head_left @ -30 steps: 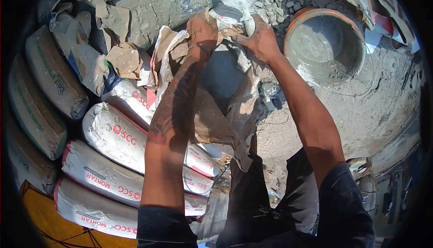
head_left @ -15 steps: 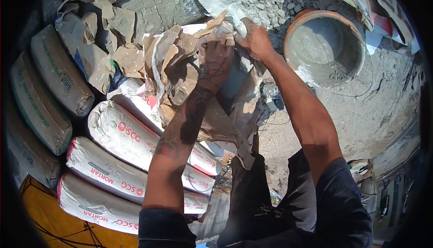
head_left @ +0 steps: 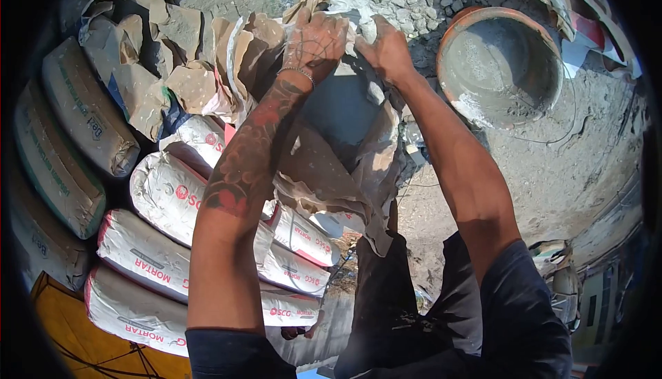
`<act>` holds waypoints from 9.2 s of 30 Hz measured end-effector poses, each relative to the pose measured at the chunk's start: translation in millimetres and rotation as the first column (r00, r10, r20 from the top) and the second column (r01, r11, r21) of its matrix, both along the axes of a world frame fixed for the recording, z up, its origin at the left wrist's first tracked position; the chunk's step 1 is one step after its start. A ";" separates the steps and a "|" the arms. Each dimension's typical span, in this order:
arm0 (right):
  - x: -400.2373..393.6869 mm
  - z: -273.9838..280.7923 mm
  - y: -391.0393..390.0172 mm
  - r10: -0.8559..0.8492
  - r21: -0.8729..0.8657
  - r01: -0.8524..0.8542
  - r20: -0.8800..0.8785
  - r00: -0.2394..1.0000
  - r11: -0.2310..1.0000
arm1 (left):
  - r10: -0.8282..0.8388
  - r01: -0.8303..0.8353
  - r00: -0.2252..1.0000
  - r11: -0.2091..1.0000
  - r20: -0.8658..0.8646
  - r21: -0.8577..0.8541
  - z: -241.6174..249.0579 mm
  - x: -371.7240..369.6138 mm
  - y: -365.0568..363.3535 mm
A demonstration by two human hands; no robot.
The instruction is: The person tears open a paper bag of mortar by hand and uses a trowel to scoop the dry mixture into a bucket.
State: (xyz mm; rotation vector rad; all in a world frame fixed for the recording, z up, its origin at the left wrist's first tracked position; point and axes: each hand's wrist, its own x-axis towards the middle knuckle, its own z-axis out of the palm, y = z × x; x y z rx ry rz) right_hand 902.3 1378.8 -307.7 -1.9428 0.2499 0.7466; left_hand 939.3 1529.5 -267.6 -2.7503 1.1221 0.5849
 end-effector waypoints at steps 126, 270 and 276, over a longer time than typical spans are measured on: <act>-155.2 60.4 -46.6 -0.203 -0.242 0.147 -0.225 0.953 0.959 | 0.362 -0.400 0.877 0.914 -0.314 -0.064 10.1 -113.3 -63.7; -139.3 32.5 -37.8 -0.334 -0.030 0.335 0.035 0.942 0.942 | -0.100 0.007 0.754 0.990 -0.650 -0.144 -26.8 -59.8 -68.8; -140.1 -6.3 -42.9 -0.027 -0.058 0.023 -0.078 0.997 0.998 | 0.159 -0.342 0.833 0.901 -0.529 -0.268 -43.2 -97.5 -70.6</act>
